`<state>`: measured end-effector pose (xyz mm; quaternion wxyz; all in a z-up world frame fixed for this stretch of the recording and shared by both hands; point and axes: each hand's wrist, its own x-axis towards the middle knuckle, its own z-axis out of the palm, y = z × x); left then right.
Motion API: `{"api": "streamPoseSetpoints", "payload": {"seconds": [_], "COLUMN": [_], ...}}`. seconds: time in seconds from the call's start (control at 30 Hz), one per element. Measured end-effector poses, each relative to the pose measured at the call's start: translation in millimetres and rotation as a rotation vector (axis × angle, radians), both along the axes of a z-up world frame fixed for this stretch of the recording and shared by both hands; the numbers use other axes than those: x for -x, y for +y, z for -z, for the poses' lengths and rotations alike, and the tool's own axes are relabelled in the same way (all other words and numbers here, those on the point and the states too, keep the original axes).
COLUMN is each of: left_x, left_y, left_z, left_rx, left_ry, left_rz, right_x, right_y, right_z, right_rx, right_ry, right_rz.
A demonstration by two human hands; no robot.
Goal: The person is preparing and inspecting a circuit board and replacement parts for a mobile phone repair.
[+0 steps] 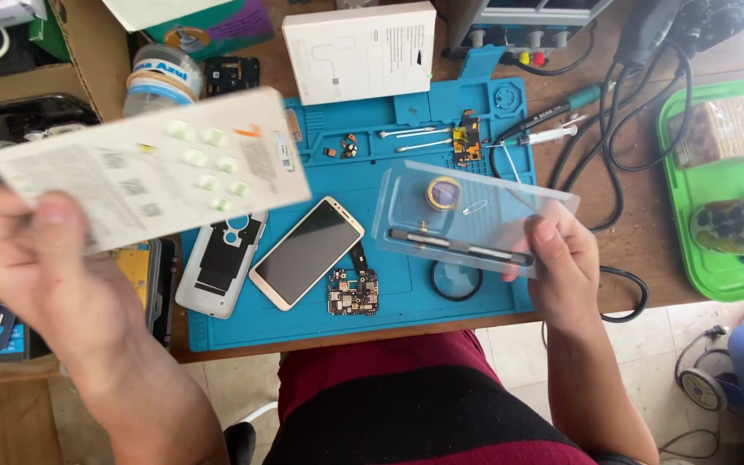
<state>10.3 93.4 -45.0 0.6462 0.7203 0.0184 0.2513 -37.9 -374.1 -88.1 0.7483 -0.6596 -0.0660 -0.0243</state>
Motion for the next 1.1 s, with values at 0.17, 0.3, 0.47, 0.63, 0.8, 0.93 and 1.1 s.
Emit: {"api": "streamPoseSetpoints", "payload": {"seconds": [0.17,0.3,0.47,0.63,0.8,0.93,1.1], "left_x": [3,2,-1,-1,-1,3,16], "left_y": [-14,-36,-70,-99,-107,-112,-127], "left_z": [-11,-15,-4,4,-5,-9,-7], "left_rx": [-0.007,-0.063,-0.152,-0.098,-0.512,-0.739,-0.069], "left_ry": [-0.052,0.088,0.230,0.460,0.425,0.170,0.176], "left_rz": [-0.001,0.171,0.348,0.390,0.334,0.295,0.736], "right_x": [1,-1,-7,-8,-7,-8,5], "right_y": [-10,-18,-11,-8,9,27,45], "right_z": [7,11,-3,-4,-5,-9,6], "right_rx": [-0.017,-0.124,-0.145,-0.188,-0.183,-0.187,-0.327], "right_ry": [-0.013,0.020,0.002,0.016,0.041,0.076,0.192], "right_rz": [0.088,0.255,0.292,0.285,0.214,0.019,-0.123]}}
